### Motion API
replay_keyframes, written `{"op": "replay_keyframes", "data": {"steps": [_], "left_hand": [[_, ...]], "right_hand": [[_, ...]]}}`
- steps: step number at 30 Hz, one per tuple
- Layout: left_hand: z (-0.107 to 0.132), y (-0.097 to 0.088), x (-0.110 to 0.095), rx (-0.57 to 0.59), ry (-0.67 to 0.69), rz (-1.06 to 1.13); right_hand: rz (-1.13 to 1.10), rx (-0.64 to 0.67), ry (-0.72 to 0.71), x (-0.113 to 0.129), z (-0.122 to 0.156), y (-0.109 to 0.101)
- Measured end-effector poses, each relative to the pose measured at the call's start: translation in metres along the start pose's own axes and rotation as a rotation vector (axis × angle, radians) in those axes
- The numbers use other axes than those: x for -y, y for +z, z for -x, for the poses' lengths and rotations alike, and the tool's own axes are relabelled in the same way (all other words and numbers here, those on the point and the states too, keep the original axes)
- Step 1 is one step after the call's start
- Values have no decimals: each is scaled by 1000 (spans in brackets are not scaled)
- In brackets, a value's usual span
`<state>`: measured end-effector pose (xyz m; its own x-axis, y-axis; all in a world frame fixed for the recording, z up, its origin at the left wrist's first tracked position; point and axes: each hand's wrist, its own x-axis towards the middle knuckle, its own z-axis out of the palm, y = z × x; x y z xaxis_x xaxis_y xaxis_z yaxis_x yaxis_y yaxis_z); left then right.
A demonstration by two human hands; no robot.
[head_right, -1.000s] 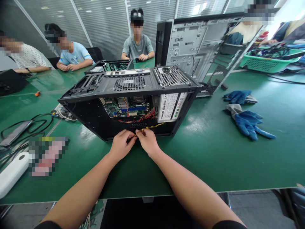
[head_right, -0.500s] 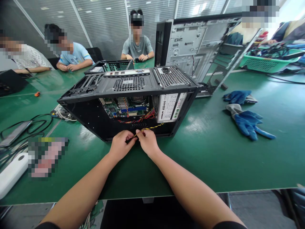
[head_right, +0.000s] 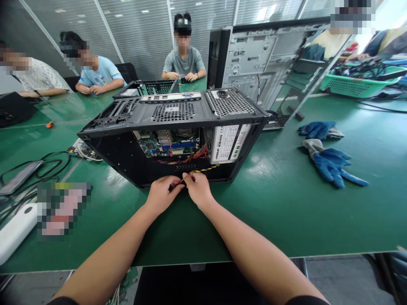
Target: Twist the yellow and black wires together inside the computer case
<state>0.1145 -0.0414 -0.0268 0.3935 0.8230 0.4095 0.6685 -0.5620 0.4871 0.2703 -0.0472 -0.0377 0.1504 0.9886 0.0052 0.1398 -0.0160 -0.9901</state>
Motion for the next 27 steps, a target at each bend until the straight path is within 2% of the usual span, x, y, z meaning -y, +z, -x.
{"op": "replay_keyframes", "data": {"steps": [13, 27], "left_hand": [[0, -2, -1, 40, 19, -38], [1, 0, -2, -55, 31, -38]], "right_hand": [[39, 15, -9, 2, 2, -1], [69, -25, -25, 4, 3, 0]]}}
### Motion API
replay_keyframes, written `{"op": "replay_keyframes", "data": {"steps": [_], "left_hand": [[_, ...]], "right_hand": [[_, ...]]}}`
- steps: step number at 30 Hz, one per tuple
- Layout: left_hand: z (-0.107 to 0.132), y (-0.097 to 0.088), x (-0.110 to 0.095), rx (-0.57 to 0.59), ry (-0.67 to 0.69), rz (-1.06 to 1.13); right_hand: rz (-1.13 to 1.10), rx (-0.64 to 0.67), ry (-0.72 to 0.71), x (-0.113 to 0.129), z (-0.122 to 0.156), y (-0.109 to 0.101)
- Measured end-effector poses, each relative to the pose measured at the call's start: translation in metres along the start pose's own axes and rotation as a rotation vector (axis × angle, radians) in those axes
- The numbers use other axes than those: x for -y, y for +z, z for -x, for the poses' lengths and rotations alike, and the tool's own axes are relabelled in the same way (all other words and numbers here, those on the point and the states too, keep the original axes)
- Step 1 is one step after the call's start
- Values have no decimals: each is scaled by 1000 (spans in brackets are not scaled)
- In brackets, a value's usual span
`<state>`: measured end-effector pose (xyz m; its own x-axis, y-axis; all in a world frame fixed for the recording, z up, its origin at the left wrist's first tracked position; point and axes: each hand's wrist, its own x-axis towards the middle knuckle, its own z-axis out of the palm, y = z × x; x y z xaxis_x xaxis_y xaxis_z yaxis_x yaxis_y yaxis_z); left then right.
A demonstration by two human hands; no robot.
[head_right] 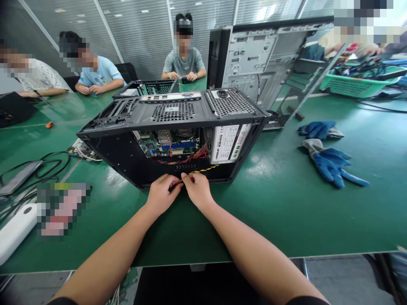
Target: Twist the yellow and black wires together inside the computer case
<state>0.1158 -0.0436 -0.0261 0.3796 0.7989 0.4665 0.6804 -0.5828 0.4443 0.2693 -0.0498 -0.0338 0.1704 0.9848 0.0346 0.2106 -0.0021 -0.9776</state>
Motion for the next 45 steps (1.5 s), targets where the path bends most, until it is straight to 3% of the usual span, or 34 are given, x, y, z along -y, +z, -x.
{"op": "replay_keyframes", "data": {"steps": [11, 25, 45], "left_hand": [[0, 2, 1, -11, -19, 8], [1, 1, 2, 63, 9, 39], [0, -2, -1, 80, 22, -93]], "right_hand": [[25, -19, 5, 2, 2, 0], [78, 16, -21, -3, 0, -1], [112, -7, -64, 2, 0, -1]]}}
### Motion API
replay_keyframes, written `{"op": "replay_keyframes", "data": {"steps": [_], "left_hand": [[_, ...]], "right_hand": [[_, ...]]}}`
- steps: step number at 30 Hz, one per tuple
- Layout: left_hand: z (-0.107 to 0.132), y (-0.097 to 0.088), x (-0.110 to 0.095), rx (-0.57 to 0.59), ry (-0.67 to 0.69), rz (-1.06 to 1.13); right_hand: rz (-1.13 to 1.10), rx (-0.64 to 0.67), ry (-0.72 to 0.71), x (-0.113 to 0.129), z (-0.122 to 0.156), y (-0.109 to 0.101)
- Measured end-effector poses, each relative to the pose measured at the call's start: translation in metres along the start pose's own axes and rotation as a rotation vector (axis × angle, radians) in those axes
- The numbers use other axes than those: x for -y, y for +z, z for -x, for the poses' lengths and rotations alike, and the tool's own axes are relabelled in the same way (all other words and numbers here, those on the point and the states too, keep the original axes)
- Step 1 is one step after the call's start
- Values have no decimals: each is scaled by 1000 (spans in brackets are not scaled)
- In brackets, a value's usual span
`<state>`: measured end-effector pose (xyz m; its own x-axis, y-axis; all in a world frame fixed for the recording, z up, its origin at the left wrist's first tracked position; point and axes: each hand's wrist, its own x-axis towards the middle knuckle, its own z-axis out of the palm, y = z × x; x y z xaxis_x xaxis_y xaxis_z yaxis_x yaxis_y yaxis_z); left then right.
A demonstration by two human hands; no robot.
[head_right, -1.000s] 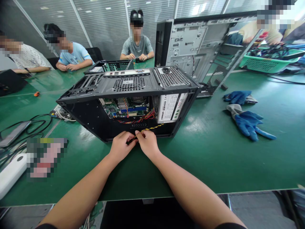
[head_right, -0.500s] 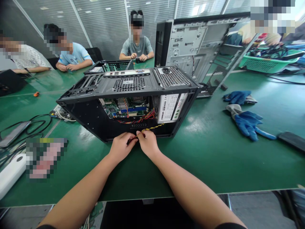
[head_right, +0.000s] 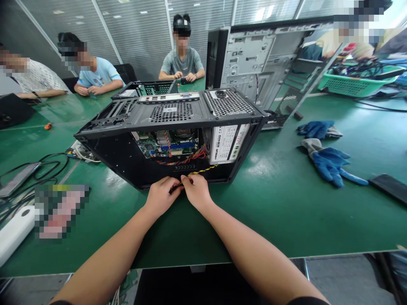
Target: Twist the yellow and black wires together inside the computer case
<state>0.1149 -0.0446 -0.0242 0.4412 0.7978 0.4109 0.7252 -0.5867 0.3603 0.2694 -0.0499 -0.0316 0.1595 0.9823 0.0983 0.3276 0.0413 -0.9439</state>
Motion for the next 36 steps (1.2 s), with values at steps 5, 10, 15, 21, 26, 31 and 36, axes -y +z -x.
{"op": "replay_keyframes", "data": {"steps": [5, 10, 15, 21, 26, 31, 36], "left_hand": [[1, 0, 1, 17, -5, -11], [0, 0, 1, 14, -7, -55], [1, 1, 1, 14, 9, -86], [2, 3, 4, 7, 21, -65], [1, 3, 4, 35, 20, -74], [2, 3, 4, 54, 44, -142], [2, 1, 3, 65, 55, -172]], "right_hand": [[-2, 5, -9, -2, -1, 0], [-16, 9, -18, -3, -1, 0], [-3, 9, -13, -2, -2, -1], [4, 6, -5, -1, -2, -1], [13, 3, -10, -1, -3, 0], [21, -1, -18, -3, -3, 1], [15, -2, -5, -2, -2, 0]]}}
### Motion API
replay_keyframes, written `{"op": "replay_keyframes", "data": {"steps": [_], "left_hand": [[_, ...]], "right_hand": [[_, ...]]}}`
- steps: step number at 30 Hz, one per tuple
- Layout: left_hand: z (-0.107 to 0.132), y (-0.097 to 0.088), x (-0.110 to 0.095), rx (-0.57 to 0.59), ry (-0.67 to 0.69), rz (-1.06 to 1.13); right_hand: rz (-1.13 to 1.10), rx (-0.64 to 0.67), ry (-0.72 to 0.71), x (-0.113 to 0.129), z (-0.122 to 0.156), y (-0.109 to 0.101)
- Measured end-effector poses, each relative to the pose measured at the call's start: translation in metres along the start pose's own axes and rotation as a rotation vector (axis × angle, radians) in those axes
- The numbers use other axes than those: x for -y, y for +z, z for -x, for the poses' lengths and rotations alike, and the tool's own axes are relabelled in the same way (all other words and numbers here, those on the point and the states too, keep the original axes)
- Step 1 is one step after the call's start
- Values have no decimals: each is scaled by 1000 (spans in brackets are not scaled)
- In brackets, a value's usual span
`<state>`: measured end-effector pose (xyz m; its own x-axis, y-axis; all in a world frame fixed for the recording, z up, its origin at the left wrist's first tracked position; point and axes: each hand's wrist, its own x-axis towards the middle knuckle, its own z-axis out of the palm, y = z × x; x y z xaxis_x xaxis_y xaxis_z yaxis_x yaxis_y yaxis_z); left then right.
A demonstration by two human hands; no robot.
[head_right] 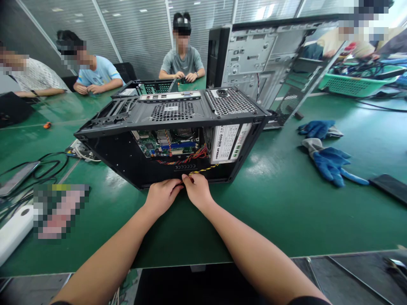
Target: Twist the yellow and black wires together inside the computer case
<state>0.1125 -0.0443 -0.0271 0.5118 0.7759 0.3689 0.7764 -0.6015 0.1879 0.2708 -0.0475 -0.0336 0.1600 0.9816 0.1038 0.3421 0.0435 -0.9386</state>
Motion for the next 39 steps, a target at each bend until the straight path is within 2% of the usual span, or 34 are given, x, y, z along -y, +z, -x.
{"op": "replay_keyframes", "data": {"steps": [12, 21, 30, 34, 39], "left_hand": [[0, -1, 1, -119, 11, -8], [-1, 0, 1, -76, 14, -16], [-2, 0, -1, -144, 14, 36], [-2, 0, -1, -175, -6, 50], [-2, -1, -1, -141, -6, 62]], "right_hand": [[-26, 13, 12, -2, 1, 0], [-27, 17, 9, -1, 0, 0], [-14, 10, 11, 0, 0, 0], [59, -8, -39, 3, 3, -2], [76, 1, -28, 1, 3, -2]]}}
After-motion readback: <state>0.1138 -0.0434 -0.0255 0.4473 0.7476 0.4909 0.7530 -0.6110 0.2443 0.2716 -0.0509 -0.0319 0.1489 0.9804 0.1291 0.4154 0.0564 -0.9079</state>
